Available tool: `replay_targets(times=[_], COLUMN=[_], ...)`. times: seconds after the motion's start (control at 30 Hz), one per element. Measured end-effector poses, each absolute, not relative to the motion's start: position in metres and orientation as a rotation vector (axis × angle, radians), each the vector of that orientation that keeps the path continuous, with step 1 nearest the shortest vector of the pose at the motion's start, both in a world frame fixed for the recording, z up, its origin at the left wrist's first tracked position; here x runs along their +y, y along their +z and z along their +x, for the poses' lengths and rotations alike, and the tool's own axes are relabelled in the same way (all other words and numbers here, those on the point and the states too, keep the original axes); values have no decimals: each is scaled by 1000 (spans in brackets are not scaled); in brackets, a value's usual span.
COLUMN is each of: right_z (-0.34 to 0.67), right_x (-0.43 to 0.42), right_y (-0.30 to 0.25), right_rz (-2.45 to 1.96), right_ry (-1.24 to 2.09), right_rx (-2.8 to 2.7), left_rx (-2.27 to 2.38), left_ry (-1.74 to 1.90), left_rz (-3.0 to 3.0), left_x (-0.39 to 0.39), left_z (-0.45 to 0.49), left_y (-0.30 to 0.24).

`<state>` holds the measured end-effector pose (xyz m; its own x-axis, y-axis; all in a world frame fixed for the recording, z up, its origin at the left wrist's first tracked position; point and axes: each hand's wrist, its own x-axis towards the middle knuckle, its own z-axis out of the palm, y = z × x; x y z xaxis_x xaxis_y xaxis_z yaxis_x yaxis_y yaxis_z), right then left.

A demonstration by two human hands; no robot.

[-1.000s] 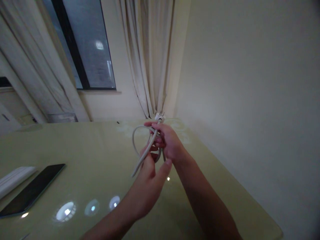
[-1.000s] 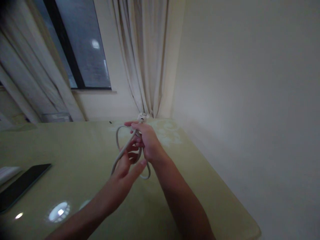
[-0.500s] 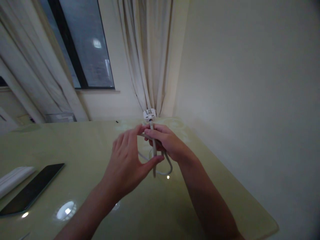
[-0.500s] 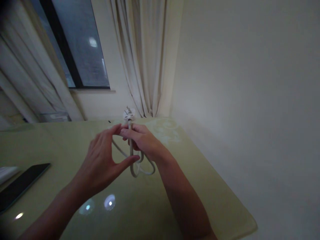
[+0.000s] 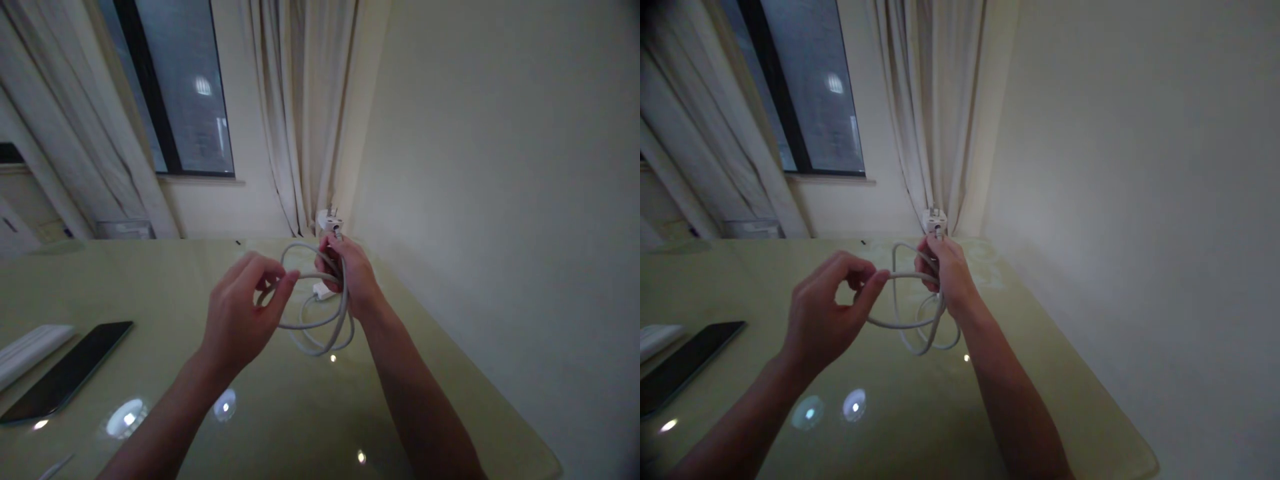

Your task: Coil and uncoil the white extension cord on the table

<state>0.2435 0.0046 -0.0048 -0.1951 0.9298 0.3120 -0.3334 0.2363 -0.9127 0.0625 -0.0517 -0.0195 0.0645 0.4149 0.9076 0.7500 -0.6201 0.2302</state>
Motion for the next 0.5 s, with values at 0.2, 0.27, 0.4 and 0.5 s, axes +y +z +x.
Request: replay_targets(times=[0.2, 0.27, 0.4, 0.5], right_z=[235, 234, 233, 232], right_x=[3, 3, 3, 4], right_y=[-6, -7, -8, -9], right_rz=[-590, -571, -578, -605], right_ry=[1194, 1192, 1217, 1194], right_rx=[-1074, -1038, -1006, -1007], left_rx=[-949, -1094, -1387, -1549], left_ry=[-1495, -1477, -1311, -1276], left_rz=[-2200, -2441, -2787, -2936], left_x=[-64, -65, -59, -52], left_z=[78, 85, 97, 97], left_y=[-24, -29, -40, -47])
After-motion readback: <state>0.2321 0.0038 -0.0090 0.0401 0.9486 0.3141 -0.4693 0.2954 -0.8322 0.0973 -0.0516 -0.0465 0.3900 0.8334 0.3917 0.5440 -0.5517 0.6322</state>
